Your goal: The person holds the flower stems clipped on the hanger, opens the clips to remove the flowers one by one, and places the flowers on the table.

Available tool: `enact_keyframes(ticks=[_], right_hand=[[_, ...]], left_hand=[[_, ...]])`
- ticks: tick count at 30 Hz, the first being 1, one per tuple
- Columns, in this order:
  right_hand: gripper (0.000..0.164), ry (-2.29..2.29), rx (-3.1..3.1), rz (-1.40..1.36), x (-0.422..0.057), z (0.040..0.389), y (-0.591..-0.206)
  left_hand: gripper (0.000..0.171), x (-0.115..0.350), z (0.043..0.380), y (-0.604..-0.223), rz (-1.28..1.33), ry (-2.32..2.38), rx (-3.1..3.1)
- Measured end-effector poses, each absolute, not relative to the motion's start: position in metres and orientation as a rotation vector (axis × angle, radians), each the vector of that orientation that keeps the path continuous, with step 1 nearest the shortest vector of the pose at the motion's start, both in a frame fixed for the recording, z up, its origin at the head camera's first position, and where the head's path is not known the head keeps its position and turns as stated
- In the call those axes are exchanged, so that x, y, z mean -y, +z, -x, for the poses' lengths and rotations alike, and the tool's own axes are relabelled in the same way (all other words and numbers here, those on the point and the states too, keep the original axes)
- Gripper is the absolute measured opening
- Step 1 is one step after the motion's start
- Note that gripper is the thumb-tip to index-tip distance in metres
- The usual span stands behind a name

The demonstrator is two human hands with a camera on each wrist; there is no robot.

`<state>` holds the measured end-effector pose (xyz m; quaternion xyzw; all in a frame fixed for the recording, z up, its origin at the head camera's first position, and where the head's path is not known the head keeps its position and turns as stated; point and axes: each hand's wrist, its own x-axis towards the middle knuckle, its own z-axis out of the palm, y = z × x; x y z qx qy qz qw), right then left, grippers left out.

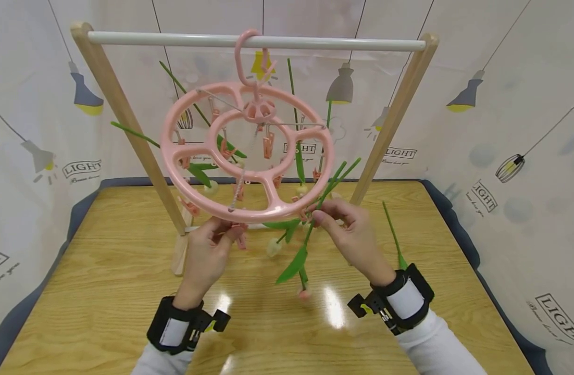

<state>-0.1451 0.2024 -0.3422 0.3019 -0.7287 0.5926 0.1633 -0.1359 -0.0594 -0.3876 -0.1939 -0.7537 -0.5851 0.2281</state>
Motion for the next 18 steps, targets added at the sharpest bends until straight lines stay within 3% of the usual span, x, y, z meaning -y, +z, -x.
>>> enact_keyframes(ticks=[18], right_hand=[[0.012, 1.653, 1.984, -0.773, -0.243, 0.153, -0.328]], left_hand=[[0.013, 0.063, 0.135, -0.386, 0.48, -1.612, 2.108]])
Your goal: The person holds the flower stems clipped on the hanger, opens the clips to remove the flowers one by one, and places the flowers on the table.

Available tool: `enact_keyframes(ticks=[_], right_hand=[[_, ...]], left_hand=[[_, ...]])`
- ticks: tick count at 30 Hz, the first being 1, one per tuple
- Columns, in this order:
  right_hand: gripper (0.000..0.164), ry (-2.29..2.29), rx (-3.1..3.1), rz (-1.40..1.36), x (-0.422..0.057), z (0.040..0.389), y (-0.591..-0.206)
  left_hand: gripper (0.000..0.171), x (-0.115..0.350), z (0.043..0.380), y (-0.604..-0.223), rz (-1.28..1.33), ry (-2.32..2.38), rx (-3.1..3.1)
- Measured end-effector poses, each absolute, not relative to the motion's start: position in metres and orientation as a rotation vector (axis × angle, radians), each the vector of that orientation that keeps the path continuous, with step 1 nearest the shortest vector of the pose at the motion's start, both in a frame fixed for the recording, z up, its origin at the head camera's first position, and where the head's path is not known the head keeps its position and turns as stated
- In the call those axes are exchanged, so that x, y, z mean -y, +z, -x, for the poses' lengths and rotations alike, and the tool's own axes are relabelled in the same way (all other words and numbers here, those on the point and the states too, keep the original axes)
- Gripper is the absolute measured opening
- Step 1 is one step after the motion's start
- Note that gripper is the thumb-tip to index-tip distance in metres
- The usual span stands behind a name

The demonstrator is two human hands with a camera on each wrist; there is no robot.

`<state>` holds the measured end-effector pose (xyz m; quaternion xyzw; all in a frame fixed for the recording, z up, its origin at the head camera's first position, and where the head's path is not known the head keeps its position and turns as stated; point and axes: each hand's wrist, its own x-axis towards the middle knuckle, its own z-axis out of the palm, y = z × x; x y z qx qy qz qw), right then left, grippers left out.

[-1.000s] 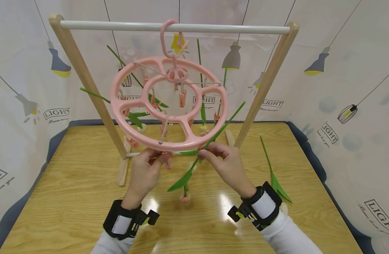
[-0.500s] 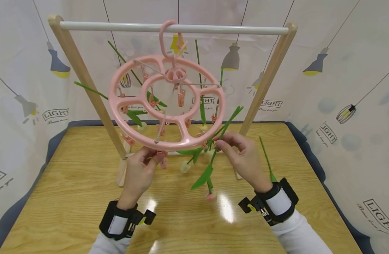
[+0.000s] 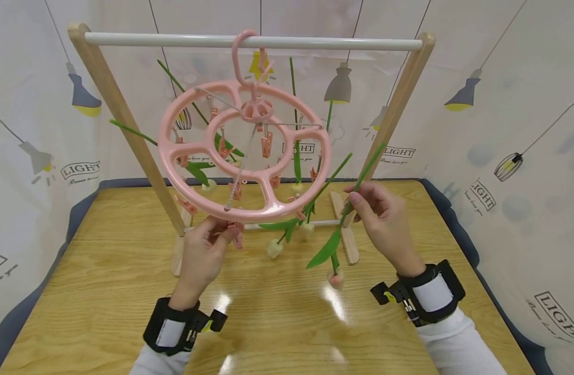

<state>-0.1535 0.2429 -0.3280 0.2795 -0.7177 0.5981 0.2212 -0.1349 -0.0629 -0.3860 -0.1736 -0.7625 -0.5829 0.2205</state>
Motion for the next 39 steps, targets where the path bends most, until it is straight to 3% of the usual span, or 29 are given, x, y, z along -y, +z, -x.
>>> enact_keyframes(ticks=[16, 39], right_hand=[[0.018, 1.688, 1.9, -0.665, -0.279, 0.162, -0.32], [0.014, 1.596, 2.047, -0.416, -0.319, 0.174, -0.326]], left_hand=[[0.017, 0.066, 0.135, -0.387, 0.484, -1.627, 2.135], [0.022, 0.069, 0.134, -0.389, 0.42, -1.601, 2.162]])
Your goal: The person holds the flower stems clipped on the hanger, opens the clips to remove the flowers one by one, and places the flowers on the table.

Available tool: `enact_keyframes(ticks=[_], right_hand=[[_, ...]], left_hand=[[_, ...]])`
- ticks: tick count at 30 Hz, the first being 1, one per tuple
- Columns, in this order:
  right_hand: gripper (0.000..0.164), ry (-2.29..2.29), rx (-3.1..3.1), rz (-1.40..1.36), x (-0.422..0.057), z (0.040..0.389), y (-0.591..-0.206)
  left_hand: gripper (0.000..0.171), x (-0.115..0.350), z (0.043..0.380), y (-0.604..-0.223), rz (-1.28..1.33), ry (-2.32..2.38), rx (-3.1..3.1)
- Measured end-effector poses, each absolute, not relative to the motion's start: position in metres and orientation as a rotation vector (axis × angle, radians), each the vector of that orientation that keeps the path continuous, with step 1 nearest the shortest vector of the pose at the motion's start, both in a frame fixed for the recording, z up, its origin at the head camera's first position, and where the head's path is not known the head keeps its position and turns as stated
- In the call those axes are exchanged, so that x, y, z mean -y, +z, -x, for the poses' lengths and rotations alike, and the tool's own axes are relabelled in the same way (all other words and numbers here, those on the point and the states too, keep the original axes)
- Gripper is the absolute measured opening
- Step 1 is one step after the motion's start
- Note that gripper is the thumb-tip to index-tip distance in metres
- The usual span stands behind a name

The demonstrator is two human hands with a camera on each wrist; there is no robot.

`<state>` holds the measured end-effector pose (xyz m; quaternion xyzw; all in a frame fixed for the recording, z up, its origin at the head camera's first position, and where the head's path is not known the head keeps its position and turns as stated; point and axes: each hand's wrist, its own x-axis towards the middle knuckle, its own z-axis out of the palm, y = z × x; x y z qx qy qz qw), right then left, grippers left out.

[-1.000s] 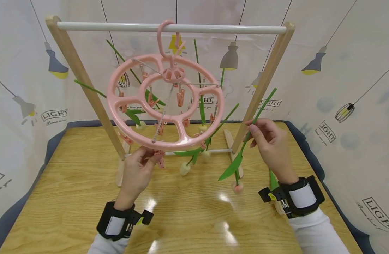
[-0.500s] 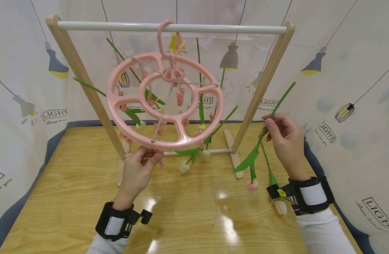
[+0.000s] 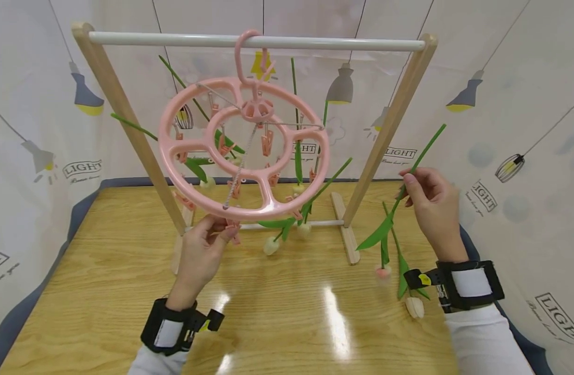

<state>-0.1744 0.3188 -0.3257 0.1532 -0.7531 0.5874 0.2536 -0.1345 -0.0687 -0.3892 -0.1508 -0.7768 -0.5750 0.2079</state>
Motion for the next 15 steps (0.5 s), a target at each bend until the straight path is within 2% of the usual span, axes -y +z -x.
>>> enact_keyframes(ticks=[15], right_hand=[[0.011, 1.364, 2.292, -0.138, -0.344, 0.185, -0.348]], left_hand=[[0.024, 0.071, 0.134, -0.388, 0.471, -1.568, 2.157]])
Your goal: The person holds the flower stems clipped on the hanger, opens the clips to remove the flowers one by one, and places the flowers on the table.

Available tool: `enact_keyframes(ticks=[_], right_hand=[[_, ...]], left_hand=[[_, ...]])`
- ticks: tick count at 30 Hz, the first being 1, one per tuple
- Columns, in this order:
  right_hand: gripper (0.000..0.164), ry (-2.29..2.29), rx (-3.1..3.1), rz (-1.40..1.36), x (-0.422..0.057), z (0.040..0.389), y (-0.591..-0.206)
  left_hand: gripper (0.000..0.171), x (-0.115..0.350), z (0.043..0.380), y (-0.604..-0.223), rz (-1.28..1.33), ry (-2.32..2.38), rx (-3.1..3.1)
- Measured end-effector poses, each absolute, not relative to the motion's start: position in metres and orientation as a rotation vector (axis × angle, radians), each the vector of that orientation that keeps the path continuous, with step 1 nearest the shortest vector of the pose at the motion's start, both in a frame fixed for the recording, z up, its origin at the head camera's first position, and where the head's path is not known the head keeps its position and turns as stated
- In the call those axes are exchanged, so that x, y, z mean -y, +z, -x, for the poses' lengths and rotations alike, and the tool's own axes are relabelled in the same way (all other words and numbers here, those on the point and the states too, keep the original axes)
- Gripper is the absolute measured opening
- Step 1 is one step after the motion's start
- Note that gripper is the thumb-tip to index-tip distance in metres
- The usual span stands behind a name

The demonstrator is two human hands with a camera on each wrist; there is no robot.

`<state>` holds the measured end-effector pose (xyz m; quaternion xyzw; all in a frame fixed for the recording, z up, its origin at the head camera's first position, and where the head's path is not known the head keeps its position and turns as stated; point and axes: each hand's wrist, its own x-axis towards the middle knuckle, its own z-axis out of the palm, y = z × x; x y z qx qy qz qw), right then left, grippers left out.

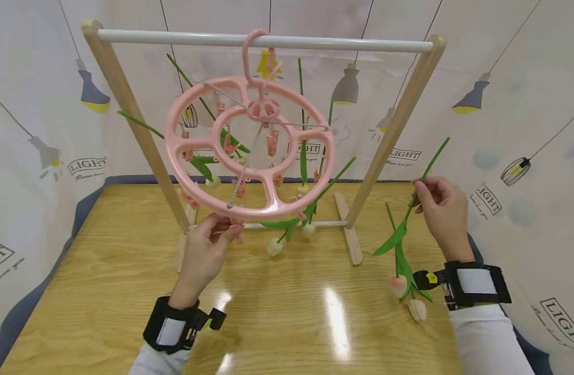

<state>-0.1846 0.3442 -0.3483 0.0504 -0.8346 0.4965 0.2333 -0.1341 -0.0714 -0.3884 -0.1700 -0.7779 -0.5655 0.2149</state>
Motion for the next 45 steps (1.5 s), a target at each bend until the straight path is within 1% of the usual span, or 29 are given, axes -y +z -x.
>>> enact_keyframes(ticks=[5, 14, 20, 21, 27, 30, 36, 42, 45], right_hand=[[0.013, 1.333, 2.346, -0.078, -0.351, 0.188, -0.357], [0.011, 1.285, 2.393, -0.02, -0.357, 0.19, -0.36], [0.005, 1.27, 2.441, 0.008, -0.359, 0.196, -0.363], [0.007, 1.265, 2.453, 0.016, -0.36, 0.197, -0.364], [0.032, 1.223, 2.515, 0.078, -0.363, 0.203, -0.366], [0.038, 1.194, 2.55, 0.079, -0.364, 0.208, -0.367], [0.041, 1.171, 2.619, 0.03, -0.365, 0.217, -0.374], [0.039, 1.13, 2.673, -0.023, -0.364, 0.22, -0.384], [0.037, 1.039, 2.721, -0.048, -0.364, 0.222, -0.388]], left_hand=[[0.025, 0.071, 0.135, -0.389, 0.479, -1.573, 2.159], [0.026, 0.071, 0.134, -0.389, 0.488, -1.563, 2.168], [0.026, 0.071, 0.134, -0.389, 0.476, -1.559, 2.168], [0.026, 0.071, 0.134, -0.389, 0.475, -1.559, 2.166], [0.025, 0.071, 0.133, -0.388, 0.479, -1.56, 2.163], [0.025, 0.071, 0.133, -0.388, 0.474, -1.557, 2.166], [0.025, 0.071, 0.133, -0.388, 0.45, -1.572, 2.175], [0.025, 0.071, 0.133, -0.388, 0.457, -1.585, 2.178], [0.024, 0.07, 0.133, -0.388, 0.457, -1.585, 2.176]])
